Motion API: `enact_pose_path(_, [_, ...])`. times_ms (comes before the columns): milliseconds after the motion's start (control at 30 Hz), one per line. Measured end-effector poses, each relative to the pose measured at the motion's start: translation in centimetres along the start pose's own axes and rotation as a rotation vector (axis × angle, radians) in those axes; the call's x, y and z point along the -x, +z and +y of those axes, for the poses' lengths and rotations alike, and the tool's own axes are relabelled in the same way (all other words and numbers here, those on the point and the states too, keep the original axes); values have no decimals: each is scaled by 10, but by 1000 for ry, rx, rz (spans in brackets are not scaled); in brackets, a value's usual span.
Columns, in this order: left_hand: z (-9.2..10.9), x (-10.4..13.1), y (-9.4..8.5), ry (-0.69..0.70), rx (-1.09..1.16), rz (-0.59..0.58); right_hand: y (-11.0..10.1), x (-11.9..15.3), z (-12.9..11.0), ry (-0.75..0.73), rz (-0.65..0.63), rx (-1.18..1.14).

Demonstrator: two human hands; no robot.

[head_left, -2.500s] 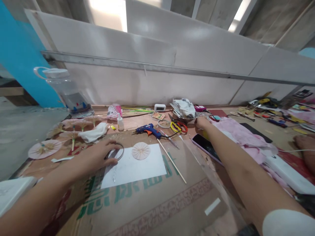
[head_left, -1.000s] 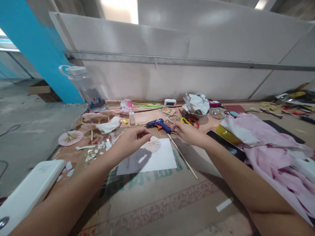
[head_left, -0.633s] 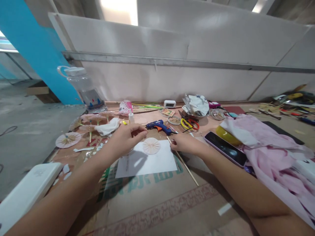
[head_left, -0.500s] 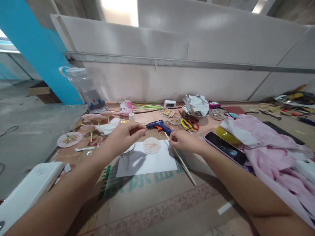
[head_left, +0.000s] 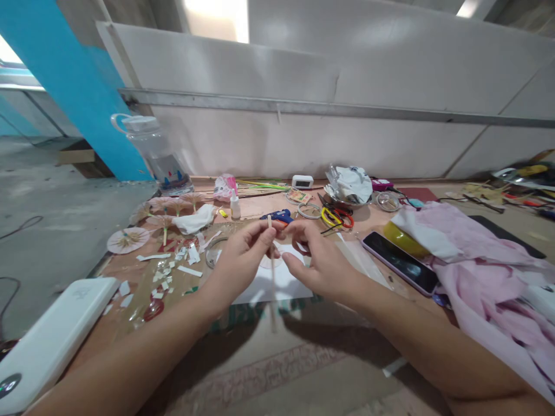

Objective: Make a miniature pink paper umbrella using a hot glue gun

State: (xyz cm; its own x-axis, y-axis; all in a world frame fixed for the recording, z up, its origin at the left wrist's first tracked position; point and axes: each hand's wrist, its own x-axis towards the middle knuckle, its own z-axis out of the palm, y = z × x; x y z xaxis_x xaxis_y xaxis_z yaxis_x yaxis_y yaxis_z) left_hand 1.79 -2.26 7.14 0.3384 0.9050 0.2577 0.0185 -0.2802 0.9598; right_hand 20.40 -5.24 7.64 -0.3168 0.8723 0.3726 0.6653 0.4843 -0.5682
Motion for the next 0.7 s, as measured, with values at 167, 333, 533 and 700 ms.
enact_pose_path(167, [17, 5, -3, 145, -334, -34, -5, 5, -6, -151, 87, 123])
enact_pose_path(333, [11, 10, 7, 197, -562, -124, 5, 7, -7, -286, 86, 226])
enact_pose_path(533, [11, 10, 4, 250, -510, -128, -1, 7, -10, -204, 45, 5])
enact_pose_path(700, [12, 7, -1, 243, -529, -111, -10, -2, -6, -9, -18, -355])
